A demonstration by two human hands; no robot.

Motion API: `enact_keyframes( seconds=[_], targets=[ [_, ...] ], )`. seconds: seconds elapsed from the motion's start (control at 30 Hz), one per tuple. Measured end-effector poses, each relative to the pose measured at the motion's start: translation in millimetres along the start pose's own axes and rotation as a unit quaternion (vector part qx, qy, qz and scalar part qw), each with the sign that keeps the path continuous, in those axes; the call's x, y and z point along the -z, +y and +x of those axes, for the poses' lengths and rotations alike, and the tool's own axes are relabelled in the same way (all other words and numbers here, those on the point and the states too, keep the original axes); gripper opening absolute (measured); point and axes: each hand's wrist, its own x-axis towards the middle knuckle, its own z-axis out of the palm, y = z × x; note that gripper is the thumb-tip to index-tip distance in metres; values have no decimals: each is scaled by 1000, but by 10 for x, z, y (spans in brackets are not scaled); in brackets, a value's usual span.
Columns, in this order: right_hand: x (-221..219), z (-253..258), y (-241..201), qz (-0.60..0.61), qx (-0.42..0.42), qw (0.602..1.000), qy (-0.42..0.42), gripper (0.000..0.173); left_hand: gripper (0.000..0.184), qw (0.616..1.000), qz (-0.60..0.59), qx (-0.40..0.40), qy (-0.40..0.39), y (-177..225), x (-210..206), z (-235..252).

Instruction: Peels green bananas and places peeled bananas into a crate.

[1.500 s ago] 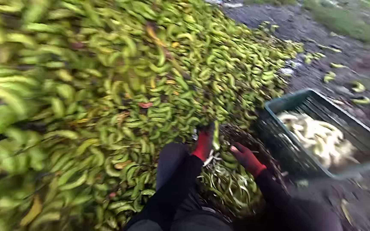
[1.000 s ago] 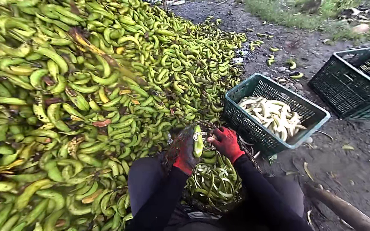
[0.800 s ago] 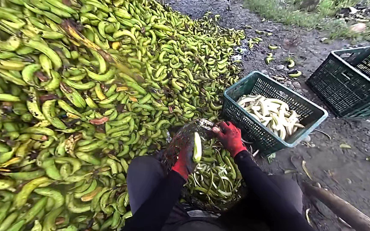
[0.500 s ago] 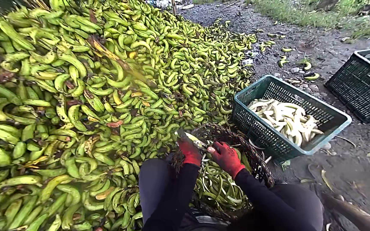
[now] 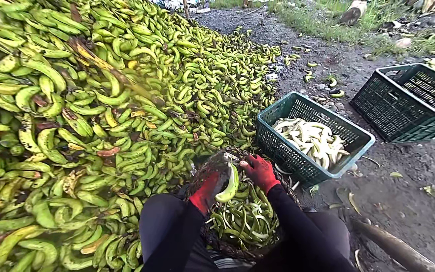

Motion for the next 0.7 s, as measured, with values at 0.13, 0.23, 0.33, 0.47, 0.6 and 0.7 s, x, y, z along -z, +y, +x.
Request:
enact_keyframes(
  seconds=[0.13,0.23,0.33,0.47,0.6,0.7],
  targets=[
    [-57,-48,-18,14,-1,1000,16,55,48,980,-168,27,102,-44,-88,80],
    [-204,-305,-249,-22,76,996,37,61,56,892,-355,19,280,-133,-9,362],
    [-283,-435,-328,-60,109,987,101,61,60,824,-420,45,378,18,-3,389],
    [-124,-212,-219,-65,45,994,82,60,55,849,-373,56,370,75,-198,329],
    [-143,-220,-136,-16,57,995,77,61,54,849,-352,36,393,163,-224,316],
    [-265,-357,-224,-41,110,982,150,60,63,811,-394,43,430,195,-102,410]
  ],
)
